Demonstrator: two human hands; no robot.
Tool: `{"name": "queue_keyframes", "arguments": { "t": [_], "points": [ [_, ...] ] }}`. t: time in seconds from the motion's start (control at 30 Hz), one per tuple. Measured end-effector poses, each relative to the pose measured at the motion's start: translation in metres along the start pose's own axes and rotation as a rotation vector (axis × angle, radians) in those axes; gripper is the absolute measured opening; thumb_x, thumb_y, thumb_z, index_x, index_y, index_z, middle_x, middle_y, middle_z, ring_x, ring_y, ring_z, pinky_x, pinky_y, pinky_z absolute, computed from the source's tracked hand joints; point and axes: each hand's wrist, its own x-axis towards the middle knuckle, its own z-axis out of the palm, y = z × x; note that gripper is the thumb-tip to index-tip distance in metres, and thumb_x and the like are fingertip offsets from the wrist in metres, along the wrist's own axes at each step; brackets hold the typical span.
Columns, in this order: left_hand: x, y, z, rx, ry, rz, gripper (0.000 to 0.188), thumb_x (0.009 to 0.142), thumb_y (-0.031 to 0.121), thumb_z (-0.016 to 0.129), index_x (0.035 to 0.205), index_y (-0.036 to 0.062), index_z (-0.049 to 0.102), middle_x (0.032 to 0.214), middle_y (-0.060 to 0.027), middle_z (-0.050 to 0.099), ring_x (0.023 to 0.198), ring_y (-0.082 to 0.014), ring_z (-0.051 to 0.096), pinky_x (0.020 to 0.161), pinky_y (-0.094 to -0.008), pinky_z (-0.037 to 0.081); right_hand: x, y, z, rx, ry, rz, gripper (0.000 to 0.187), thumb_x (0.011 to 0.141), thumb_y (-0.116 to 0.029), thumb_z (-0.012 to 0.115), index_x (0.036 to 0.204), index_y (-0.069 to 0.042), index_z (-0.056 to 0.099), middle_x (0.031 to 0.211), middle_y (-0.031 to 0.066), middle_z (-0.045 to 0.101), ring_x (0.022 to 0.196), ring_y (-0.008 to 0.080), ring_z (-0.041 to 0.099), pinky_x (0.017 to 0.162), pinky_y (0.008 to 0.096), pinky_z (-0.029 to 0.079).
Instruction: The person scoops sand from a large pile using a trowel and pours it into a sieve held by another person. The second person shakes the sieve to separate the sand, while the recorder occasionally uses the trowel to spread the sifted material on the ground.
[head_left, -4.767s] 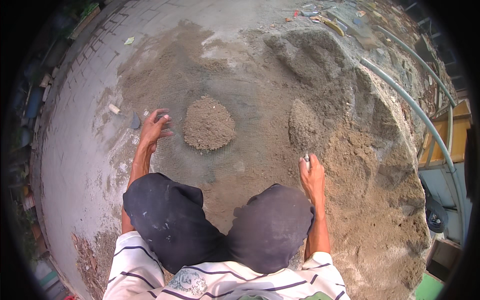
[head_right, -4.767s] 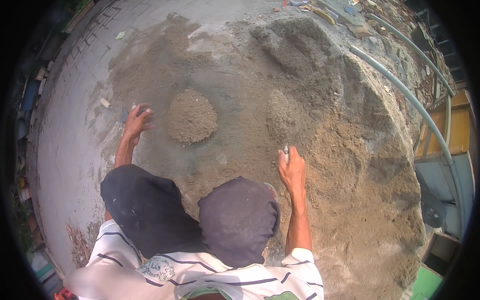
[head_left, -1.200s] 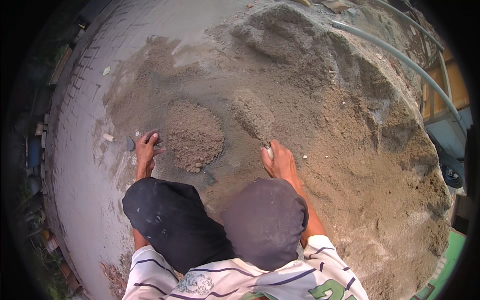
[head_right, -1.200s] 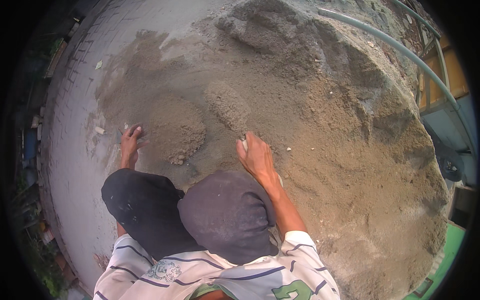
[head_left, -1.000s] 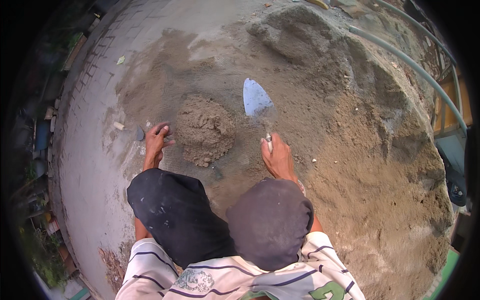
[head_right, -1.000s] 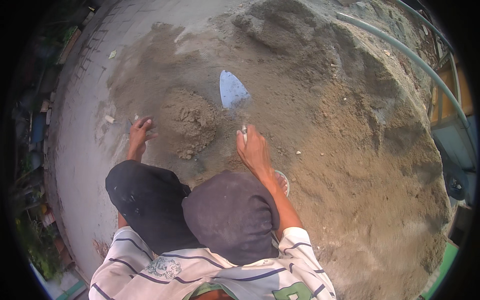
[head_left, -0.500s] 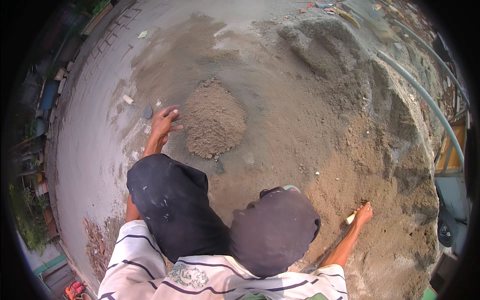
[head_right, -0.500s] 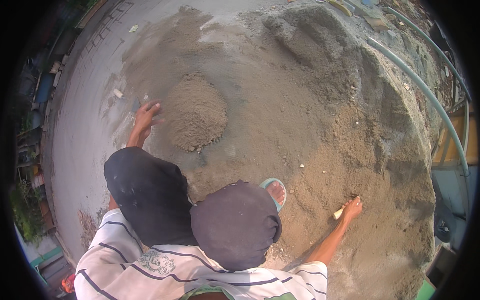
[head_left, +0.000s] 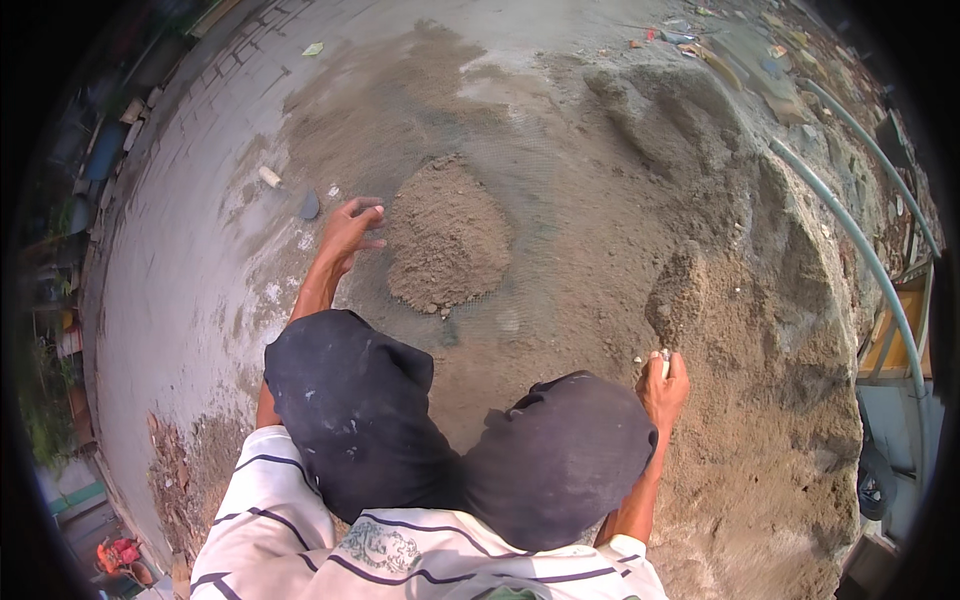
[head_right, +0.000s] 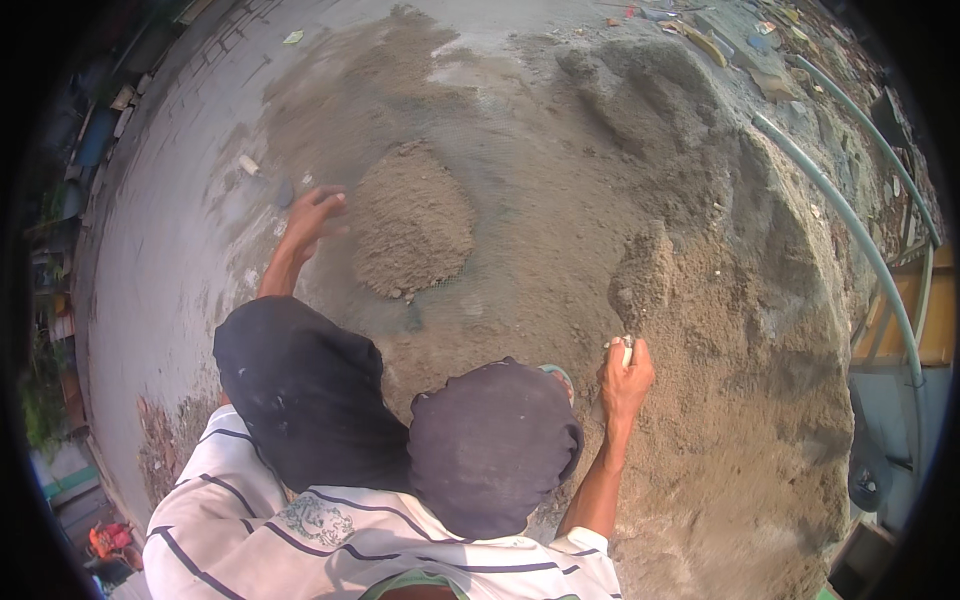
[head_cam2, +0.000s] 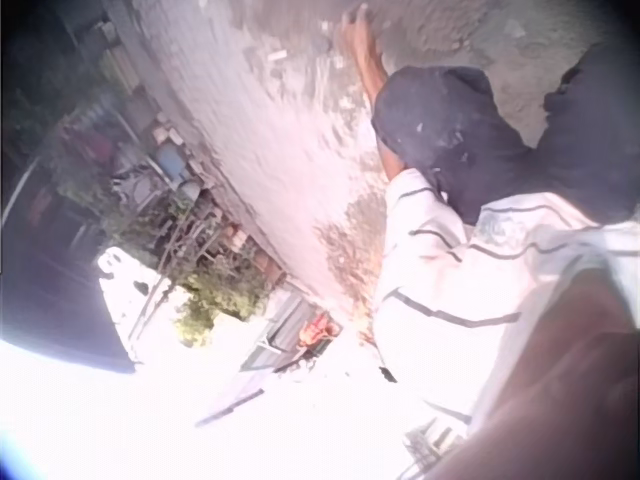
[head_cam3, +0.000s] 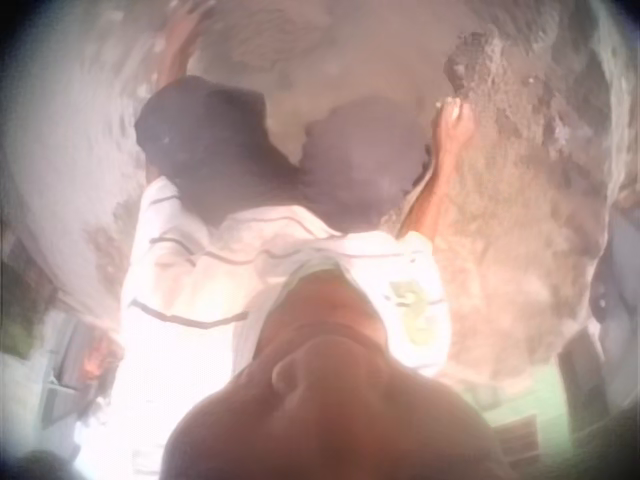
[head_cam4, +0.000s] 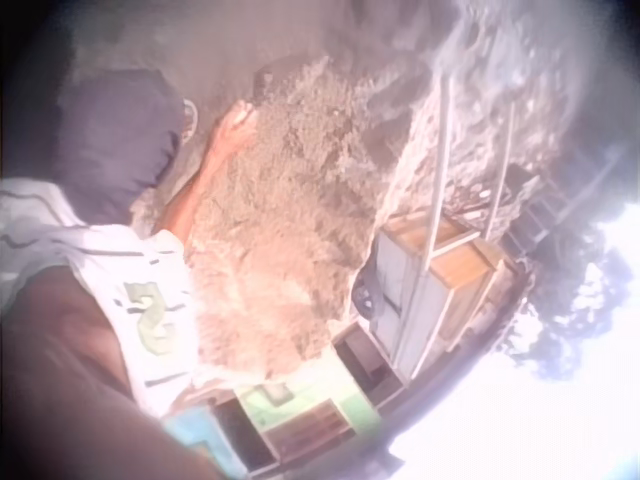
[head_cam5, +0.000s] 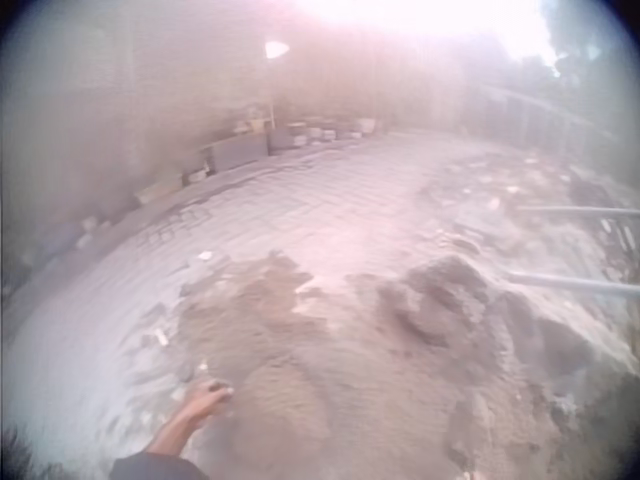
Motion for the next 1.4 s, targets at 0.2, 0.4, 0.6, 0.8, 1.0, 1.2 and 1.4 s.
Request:
{"name": "queue_keyframes", "arguments": {
  "t": [0.2, 0.4, 0.6, 0.8, 1.0, 1.2, 1.4],
  "points": [
    [0.001, -0.005, 0.005, 0.047, -0.023, 0.063, 0.041, 0.090, 0.010, 0.064, 0.129, 0.0016, 0.056, 0.121, -0.0156, 0.061, 0.110, -0.0250, 0.061, 0.079, -0.0405, 0.059, -0.009, -0.062, 0.103, -0.221, 0.067, -0.361, 0.028, 0.095, -0.026, 0.060, 0.104, 0.001, 0.060, 0.070, 0.0165, 0.062, 0.058, 0.0243, 0.064, 0.055, 0.0397, 0.046],
    [0.007, -0.021, -0.005, 0.025, -0.037, 0.063, 0.043, 0.088, 0.003, 0.060, 0.130, 0.0035, 0.055, 0.124, -0.0152, 0.059, 0.111, -0.0243, 0.060, 0.080, -0.0384, 0.060, -0.020, 0.016, 0.021, 0.462, -0.128, 0.315, 0.025, 0.099, -0.026, 0.053, 0.097, -0.002, 0.058, 0.069, 0.0029, 0.055, 0.050, 0.0116, 0.053, 0.044, 0.0285, 0.043],
    [0.001, -0.008, 0.000, 0.026, -0.034, 0.036, 0.047, 0.087, 0.002, 0.062, 0.133, 0.0032, 0.051, 0.125, -0.0179, 0.058, 0.112, -0.0248, 0.060, 0.080, -0.0382, 0.060, -0.057, 0.221, -0.147, 0.550, 0.432, 0.615, 0.023, 0.102, -0.023, 0.049, 0.087, -0.006, 0.054, 0.068, 0.0019, 0.053, 0.052, 0.0113, 0.048, 0.044, 0.0264, 0.040],
    [-0.001, -0.013, -0.001, -0.051, 0.013, -0.011, 0.062, 0.085, -0.002, 0.065, 0.139, -0.0033, 0.035, 0.125, -0.0249, 0.059, 0.110, -0.0274, 0.061, 0.081, -0.0384, 0.059, -0.042, 0.220, -0.106, 0.249, 0.606, 0.636, 0.026, 0.103, -0.023, 0.048, 0.088, -0.003, 0.052, 0.069, 0.0050, 0.052, 0.057, 0.0139, 0.049, 0.049, 0.0313, 0.041],
    [0.015, -0.028, -0.012, -0.138, -0.065, -0.061, 0.051, 0.086, 0.000, 0.065, 0.132, -0.0028, 0.042, 0.122, -0.0199, 0.063, 0.108, -0.0253, 0.063, 0.084, -0.0375, 0.059, -0.047, 0.214, -0.092, 0.172, 0.576, 0.500, 0.029, 0.103, -0.027, 0.048, 0.087, -0.003, 0.048, 0.067, 0.0046, 0.050, 0.052, 0.0137, 0.046, 0.045, 0.0316, 0.038],
    [0.017, -0.047, -0.020, -0.198, -0.020, -0.083, 0.031, 0.087, 0.003, 0.066, 0.117, -0.0011, 0.057, 0.114, -0.0130, 0.065, 0.103, -0.0209, 0.063, 0.084, -0.0344, 0.058, -0.038, 0.129, -0.062, -0.020, 0.385, 0.199, 0.030, 0.101, -0.028, 0.052, 0.086, -0.002, 0.051, 0.063, 0.0040, 0.049, 0.049, 0.0131, 0.049, 0.044, 0.0310, 0.040],
    [0.019, -0.046, -0.010, -0.186, -0.011, -0.079, 0.027, 0.087, 0.005, 0.067, 0.113, -0.0009, 0.060, 0.103, -0.0085, 0.063, 0.097, -0.0190, 0.062, 0.081, -0.0326, 0.058, -0.025, -0.005, 0.030, -0.203, 0.123, -0.151, 0.027, 0.095, -0.024, 0.061, 0.104, 0.001, 0.061, 0.070, 0.0149, 0.062, 0.055, 0.0203, 0.061, 0.052, 0.0355, 0.047]
  ]
}}
